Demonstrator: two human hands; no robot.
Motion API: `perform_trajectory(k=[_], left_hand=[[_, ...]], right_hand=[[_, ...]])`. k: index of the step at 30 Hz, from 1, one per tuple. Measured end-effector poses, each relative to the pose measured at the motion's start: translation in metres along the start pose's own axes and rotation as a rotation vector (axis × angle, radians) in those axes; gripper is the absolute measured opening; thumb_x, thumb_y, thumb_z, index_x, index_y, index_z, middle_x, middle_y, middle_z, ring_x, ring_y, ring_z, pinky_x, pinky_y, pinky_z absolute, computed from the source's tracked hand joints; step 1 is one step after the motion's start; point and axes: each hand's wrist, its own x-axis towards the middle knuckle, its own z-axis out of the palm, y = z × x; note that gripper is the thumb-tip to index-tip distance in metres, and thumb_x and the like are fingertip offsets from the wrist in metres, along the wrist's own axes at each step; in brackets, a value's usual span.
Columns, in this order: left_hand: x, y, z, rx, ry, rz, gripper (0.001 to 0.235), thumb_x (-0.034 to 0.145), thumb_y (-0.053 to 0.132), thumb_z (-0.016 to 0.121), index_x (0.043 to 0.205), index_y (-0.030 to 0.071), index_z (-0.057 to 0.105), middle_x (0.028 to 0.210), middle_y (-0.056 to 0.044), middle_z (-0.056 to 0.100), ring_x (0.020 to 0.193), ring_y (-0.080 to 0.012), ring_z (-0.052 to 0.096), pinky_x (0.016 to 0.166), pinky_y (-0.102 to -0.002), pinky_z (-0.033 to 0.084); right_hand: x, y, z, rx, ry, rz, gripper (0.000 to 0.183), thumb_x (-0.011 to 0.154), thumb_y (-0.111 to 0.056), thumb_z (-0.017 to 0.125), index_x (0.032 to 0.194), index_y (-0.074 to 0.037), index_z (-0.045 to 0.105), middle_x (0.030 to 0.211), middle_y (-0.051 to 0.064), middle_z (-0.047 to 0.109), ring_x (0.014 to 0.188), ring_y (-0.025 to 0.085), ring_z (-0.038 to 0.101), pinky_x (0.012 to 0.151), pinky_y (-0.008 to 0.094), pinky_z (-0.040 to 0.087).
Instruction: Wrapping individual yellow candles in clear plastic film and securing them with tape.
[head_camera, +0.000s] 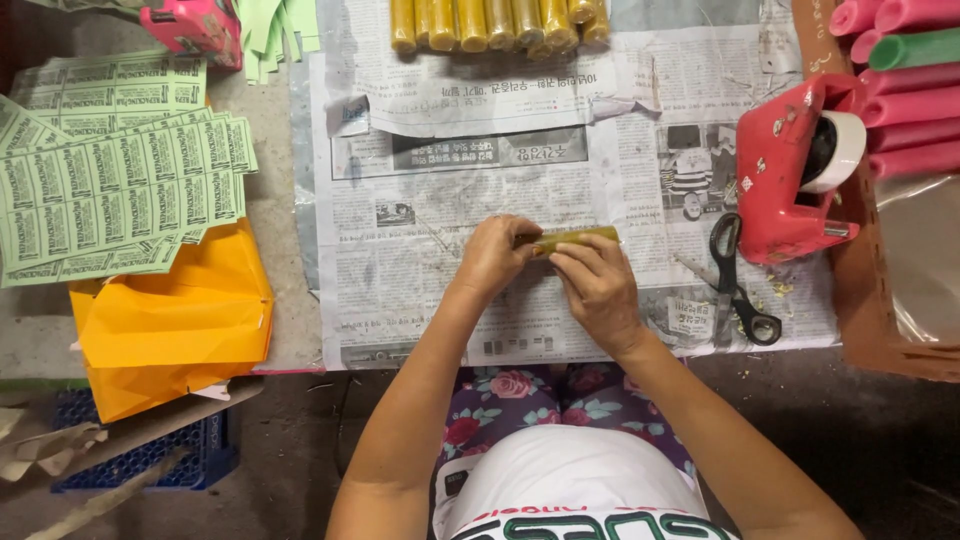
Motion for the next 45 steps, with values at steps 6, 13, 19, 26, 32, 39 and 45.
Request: perform_trajectory(k=[6, 13, 19, 26, 32, 39, 45], left_hand=[[0.0, -0.007, 0.007, -0.015, 0.049, 0.047, 0.023, 0.081, 0.017, 0.08, 0.105, 0.018, 0.078, 0.098, -0.006, 0.077, 0.1, -0.0313, 0.072, 0.092, -0.043, 0.057], [-0.006, 0.006, -0.004, -0.001, 0.053, 0.056, 0.023, 0.082, 0.014, 0.079, 0.105, 0.016, 0.078, 0.099, -0.009, 0.077, 0.1, -0.0339, 0.071, 0.093, -0.046, 0.056], [0.01, 0.005, -0.011, 0.041, -0.007, -0.015, 0.022, 0.081, 0.019, 0.078, 0.103, 0.015, 0.079, 0.099, -0.013, 0.077, 0.102, -0.0395, 0.07, 0.09, -0.051, 0.058], [0.067, 0.001, -0.001, 0.397, -0.024, 0.054, 0.054, 0.068, 0.027, 0.091, 0.116, 0.018, 0.066, 0.115, -0.013, 0.067, 0.105, -0.0385, 0.069, 0.089, -0.053, 0.059], [0.093, -0.003, 0.011, 0.454, -0.177, -0.046, 0.048, 0.065, 0.038, 0.09, 0.102, 0.019, 0.066, 0.099, -0.013, 0.071, 0.096, -0.042, 0.074, 0.083, -0.056, 0.059], [0.081, 0.012, 0.0, 0.389, -0.269, -0.05, 0.014, 0.078, 0.032, 0.074, 0.091, 0.028, 0.079, 0.092, -0.009, 0.077, 0.099, -0.0364, 0.074, 0.084, -0.051, 0.06], [0.042, 0.032, -0.009, 0.29, -0.192, -0.027, 0.011, 0.087, 0.027, 0.068, 0.094, 0.019, 0.074, 0.089, -0.013, 0.076, 0.093, -0.0405, 0.074, 0.08, -0.054, 0.059]], right_hand=[[-0.002, 0.051, 0.031, -0.21, -0.268, -0.044, 0.035, 0.086, -0.043, 0.075, 0.118, -0.028, 0.073, 0.116, -0.008, 0.069, 0.125, 0.022, 0.054, 0.099, 0.041, 0.046], [0.038, 0.058, 0.016, 0.002, -0.64, 0.069, 0.039, 0.079, -0.036, 0.084, 0.114, -0.022, 0.074, 0.107, 0.0, 0.072, 0.116, 0.026, 0.06, 0.093, 0.043, 0.05], [0.016, 0.061, 0.013, -0.124, -0.417, -0.121, 0.035, 0.081, -0.033, 0.081, 0.112, -0.022, 0.07, 0.105, -0.001, 0.066, 0.11, 0.021, 0.06, 0.092, 0.038, 0.049], [0.014, 0.058, 0.016, -0.146, -0.341, -0.114, 0.034, 0.074, -0.029, 0.085, 0.105, -0.024, 0.073, 0.103, -0.002, 0.066, 0.111, 0.021, 0.059, 0.092, 0.038, 0.049], [0.014, 0.057, 0.011, -0.104, -0.338, -0.088, 0.035, 0.073, -0.028, 0.085, 0.105, -0.025, 0.071, 0.099, -0.004, 0.064, 0.11, 0.021, 0.058, 0.093, 0.038, 0.048], [0.02, 0.052, 0.006, -0.126, -0.31, -0.121, 0.024, 0.072, -0.029, 0.085, 0.09, -0.023, 0.07, 0.095, -0.004, 0.064, 0.109, 0.021, 0.058, 0.087, 0.038, 0.05], [0.018, 0.057, 0.013, -0.143, -0.287, -0.133, 0.024, 0.073, -0.03, 0.084, 0.093, -0.024, 0.071, 0.092, -0.005, 0.064, 0.106, 0.02, 0.059, 0.082, 0.036, 0.051]])
